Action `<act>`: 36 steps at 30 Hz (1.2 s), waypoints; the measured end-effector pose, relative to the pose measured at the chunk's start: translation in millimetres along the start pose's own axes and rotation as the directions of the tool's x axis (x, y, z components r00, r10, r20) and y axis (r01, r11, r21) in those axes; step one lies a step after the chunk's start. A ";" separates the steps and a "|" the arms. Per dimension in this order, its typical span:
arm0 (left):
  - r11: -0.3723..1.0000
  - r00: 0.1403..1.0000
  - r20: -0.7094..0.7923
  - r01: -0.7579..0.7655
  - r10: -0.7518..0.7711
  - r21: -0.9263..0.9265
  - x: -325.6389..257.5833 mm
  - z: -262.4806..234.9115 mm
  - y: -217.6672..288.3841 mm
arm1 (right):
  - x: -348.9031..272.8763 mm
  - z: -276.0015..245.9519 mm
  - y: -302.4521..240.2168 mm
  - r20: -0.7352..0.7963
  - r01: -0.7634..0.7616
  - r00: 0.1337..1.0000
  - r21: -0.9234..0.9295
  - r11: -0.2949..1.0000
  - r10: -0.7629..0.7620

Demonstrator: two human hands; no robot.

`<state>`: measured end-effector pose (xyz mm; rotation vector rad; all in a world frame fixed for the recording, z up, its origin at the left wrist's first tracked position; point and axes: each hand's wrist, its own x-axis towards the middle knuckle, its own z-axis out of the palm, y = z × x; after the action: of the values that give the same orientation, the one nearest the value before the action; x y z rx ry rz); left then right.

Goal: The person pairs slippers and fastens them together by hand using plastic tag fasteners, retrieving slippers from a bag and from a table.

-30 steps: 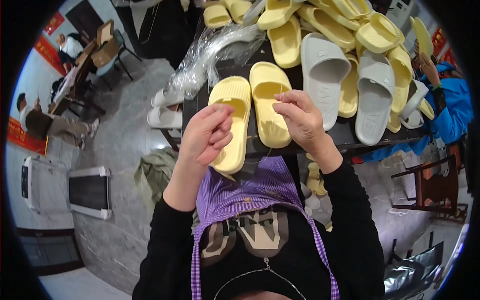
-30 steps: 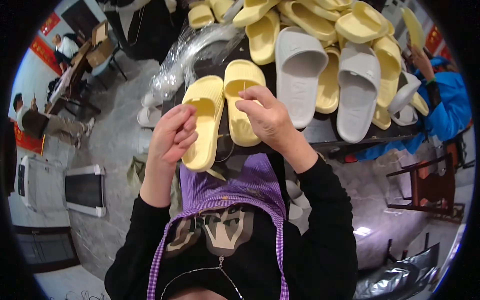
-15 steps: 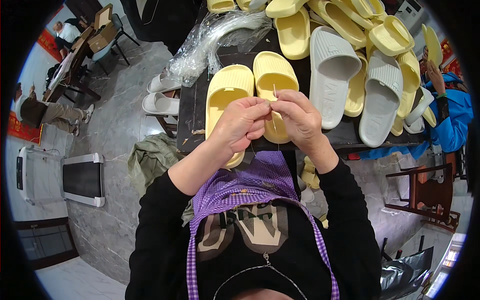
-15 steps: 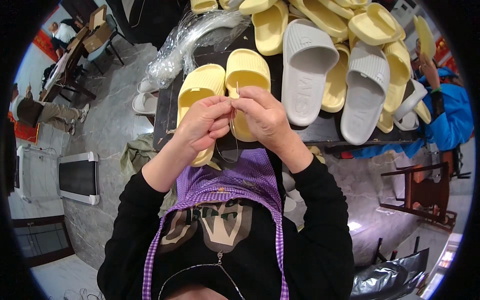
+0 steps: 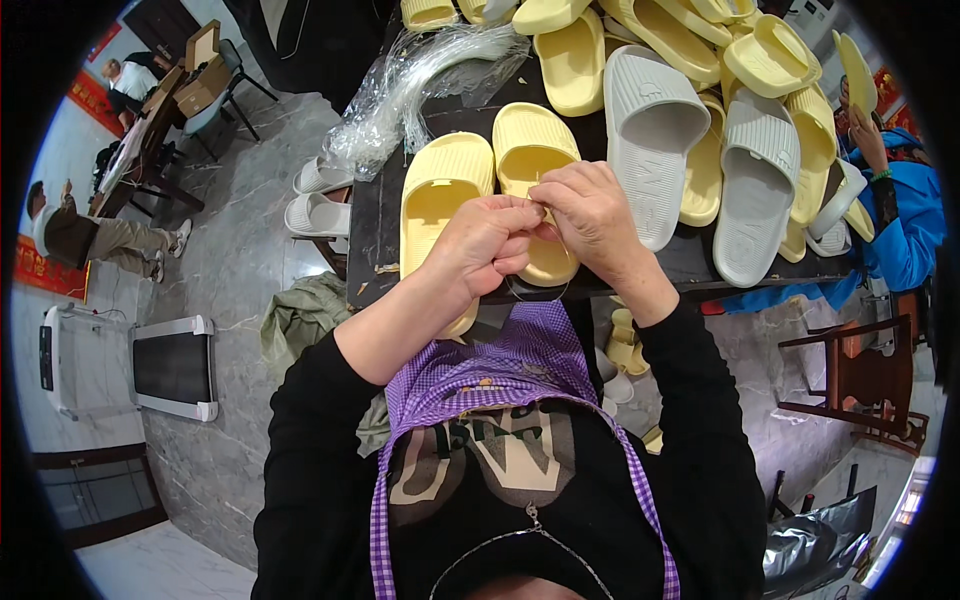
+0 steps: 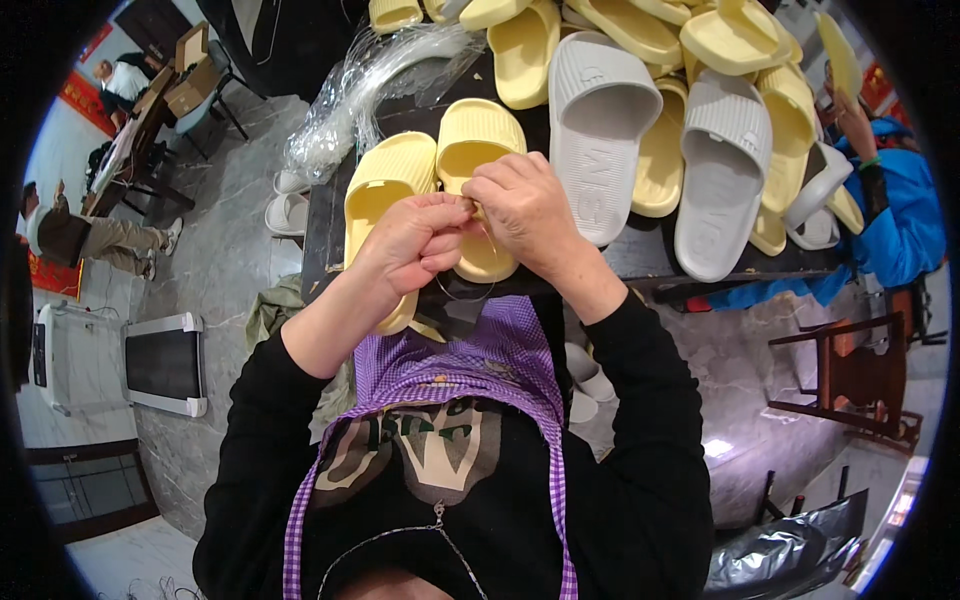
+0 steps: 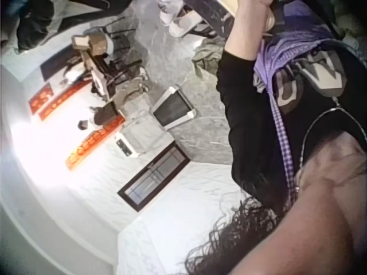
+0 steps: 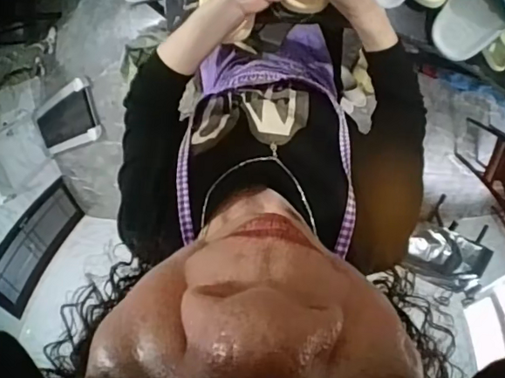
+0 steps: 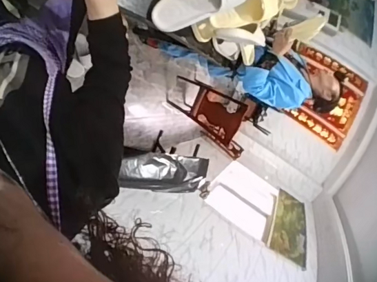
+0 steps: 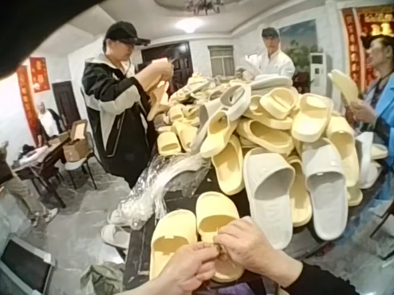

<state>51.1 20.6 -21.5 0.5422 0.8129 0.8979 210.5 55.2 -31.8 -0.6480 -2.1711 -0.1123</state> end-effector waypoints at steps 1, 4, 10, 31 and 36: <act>1.000 1.000 0.001 -0.003 0.003 0.001 1.5 -0.8 0.9 | 0.8 -0.1 0.0 0.017 -0.005 1.000 0.010 1.000 0.005; 0.997 1.000 -0.012 0.019 -0.018 0.078 8.1 -7.8 3.0 | 10.2 -1.1 15.6 0.049 -0.088 0.995 0.001 0.996 0.088; 0.985 0.996 -0.086 0.016 -0.001 0.173 7.7 -0.9 10.9 | 46.6 10.2 50.0 0.074 -0.211 0.973 -0.117 0.970 0.221; 0.969 0.973 -0.173 0.182 -0.152 0.169 -6.2 1.4 3.8 | 49.1 13.6 54.7 0.542 -0.385 0.757 -0.082 0.919 0.365; 0.994 0.970 -0.228 0.060 -0.079 -0.087 11.2 9.7 -9.3 | 50.4 5.6 58.3 0.591 -0.418 0.729 -0.016 0.908 0.345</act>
<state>67.4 24.3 -26.8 0.3406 0.9967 0.9353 209.2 127.9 -5.4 -1.1686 -2.5346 0.5039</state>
